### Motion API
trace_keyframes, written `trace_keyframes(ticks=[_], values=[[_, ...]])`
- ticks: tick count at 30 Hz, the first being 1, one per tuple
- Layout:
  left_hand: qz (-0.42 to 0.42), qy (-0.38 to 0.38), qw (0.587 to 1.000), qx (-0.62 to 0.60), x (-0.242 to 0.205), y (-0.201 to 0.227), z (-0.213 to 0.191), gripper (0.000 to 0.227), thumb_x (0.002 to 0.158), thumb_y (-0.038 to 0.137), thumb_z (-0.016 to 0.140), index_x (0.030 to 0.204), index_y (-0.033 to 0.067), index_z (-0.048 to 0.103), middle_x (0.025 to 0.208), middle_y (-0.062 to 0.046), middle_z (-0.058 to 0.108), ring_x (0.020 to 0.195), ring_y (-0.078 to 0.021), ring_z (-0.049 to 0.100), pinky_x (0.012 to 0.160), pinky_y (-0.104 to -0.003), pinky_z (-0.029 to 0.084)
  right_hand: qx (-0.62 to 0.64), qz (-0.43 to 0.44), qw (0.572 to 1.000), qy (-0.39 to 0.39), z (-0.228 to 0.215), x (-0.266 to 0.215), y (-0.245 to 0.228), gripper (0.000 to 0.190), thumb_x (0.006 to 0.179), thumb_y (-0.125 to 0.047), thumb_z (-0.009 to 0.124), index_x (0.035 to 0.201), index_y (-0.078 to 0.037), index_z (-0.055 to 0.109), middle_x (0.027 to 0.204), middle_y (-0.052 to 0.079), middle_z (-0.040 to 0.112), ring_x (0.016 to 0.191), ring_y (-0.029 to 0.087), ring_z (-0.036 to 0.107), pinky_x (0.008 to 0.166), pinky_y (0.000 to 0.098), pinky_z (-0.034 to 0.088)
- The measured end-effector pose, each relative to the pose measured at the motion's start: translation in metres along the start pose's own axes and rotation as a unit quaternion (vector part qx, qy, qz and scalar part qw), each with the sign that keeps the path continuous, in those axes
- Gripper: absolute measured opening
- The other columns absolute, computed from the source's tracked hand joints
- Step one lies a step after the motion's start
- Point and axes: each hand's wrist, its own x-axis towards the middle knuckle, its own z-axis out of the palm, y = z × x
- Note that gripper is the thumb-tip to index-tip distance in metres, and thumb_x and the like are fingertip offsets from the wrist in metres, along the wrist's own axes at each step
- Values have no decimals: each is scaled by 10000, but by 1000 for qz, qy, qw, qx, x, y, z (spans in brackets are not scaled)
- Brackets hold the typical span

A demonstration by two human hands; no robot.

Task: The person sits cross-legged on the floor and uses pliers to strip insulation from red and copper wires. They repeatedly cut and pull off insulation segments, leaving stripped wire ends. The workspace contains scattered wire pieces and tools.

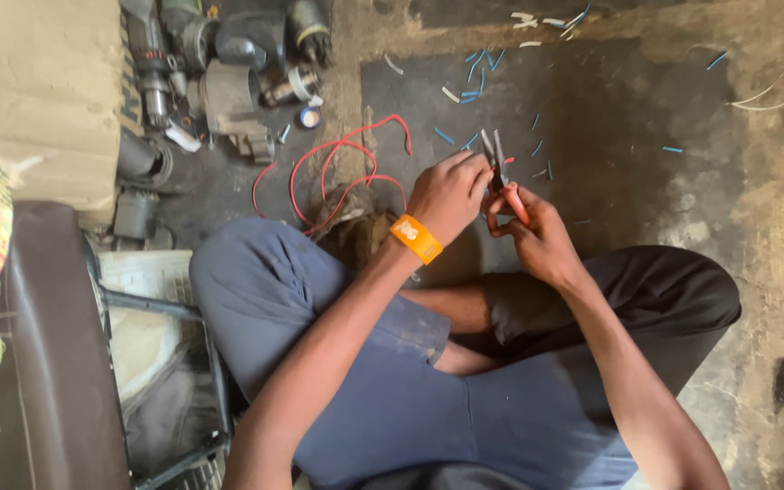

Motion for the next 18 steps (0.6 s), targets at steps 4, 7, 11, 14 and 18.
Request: trace_keyframes(ticks=[4,7,11,14,18], values=[[35,-24,998,38,-4,-1,-5,94,987,166,605,974,78,634,952,-110,647,860,-347,663,724,-463,535,-41,72,996,12,5,-4,-11,431,791,156,371,1138,-50,522,994,27,566,838,110,585,727,286,581],[31,-30,998,37,-1,0,-8,88,978,167,606,978,91,651,944,-107,646,849,-346,666,705,-462,529,-124,87,988,32,3,-3,-11,290,862,131,421,1083,-17,536,949,59,584,778,138,566,682,291,516],[3,-8,1000,-13,5,2,-8,91,977,154,613,958,81,664,936,-120,662,861,-360,662,725,-469,529,-70,55,994,57,0,1,0,125,1023,55,447,1052,-2,554,978,64,585,809,136,548,714,283,484],[-16,13,999,-37,6,2,-4,97,965,149,627,936,64,664,914,-131,681,849,-365,665,728,-469,530,-73,38,994,65,-1,-1,4,123,1020,55,453,1079,11,553,964,79,560,857,135,570,754,285,500],[-35,21,997,-71,6,-2,0,116,948,156,645,901,52,669,860,-145,702,787,-367,673,699,-466,523,-88,27,995,47,6,-2,-2,196,975,71,396,1118,23,522,999,76,586,875,153,592,796,315,584]])
